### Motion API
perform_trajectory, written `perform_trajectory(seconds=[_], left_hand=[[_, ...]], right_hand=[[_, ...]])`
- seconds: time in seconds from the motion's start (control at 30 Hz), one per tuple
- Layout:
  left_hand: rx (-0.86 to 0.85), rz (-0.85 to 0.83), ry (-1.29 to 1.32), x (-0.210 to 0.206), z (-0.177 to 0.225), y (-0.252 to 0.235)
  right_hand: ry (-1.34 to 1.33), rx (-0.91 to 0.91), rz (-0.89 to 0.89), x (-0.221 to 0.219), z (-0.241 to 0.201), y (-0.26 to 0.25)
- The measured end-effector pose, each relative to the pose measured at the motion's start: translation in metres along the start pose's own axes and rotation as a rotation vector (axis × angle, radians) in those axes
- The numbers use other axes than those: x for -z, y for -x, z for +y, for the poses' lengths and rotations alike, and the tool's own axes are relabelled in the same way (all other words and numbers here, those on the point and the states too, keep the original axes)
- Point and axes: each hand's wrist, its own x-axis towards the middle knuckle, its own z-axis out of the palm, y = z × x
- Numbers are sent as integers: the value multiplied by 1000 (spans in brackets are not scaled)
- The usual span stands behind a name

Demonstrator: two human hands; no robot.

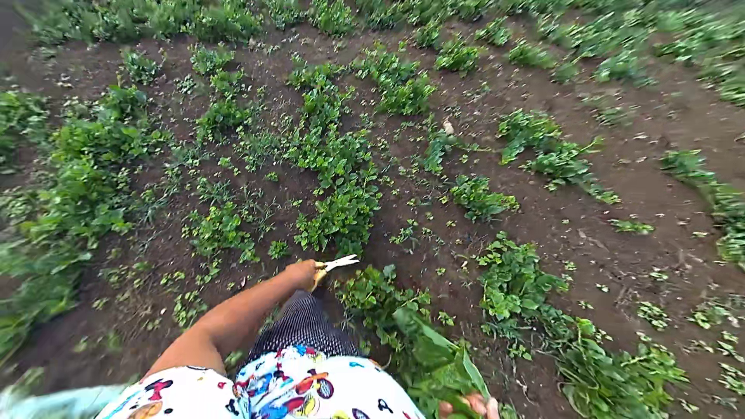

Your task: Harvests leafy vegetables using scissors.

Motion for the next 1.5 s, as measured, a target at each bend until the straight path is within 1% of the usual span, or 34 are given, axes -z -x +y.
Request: perform_trajectory(seconds=[0.1,0.17,0.23,0.3,0.37,0.43,0.5,0.6,0.67,0.73,0.8,0.87,0.93,1.0,1.1,1.3,1.4,1.43,1.5], left_hand=[[225,-119,-28,-34,-89,22],[324,-216,-26,-45,-131,41],[404,-296,-6,-56,-169,49],[488,-359,61,-55,-196,53],[531,-398,122,-40,-213,50],[553,-422,166,-12,-225,40],[599,-449,234,17,-233,31],[646,-472,338,47,-257,16],[642,-466,360,59,-274,3],[648,-450,357,71,-289,-8],[666,-444,370,89,-299,-16],[683,-432,410,101,-307,-24],[672,-416,446,108,-312,-32],[646,-415,467,108,-314,-41],[639,-407,516,105,-311,-50],[705,-403,617,107,-304,-54],[731,-361,648,120,-298,-54],[735,-346,649,126,-296,-55],[728,-297,642,135,-292,-63]], right_hand=[[-271,-195,-3,5,22,-12],[-358,-268,0,-2,33,-22],[-263,-259,63,-25,39,-27],[-132,-233,119,-51,45,-35],[-79,-209,146,-76,53,-51],[-93,-184,130,-98,61,-74],[-169,-191,37,-123,68,-101],[-340,-286,-203,-165,82,-141],[-353,-328,-339,-194,91,-163],[-334,-366,-411,-223,98,-182],[-273,-367,-408,-250,104,-201],[-229,-326,-363,-270,108,-219],[-269,-324,-330,-285,109,-235],[-304,-362,-325,-295,108,-250],[-279,-399,-343,-304,108,-269],[-269,-505,-349,-312,112,-302],[-250,-540,-325,-318,108,-325],[-230,-537,-301,-319,107,-332],[-129,-474,-233,-323,107,-344]])
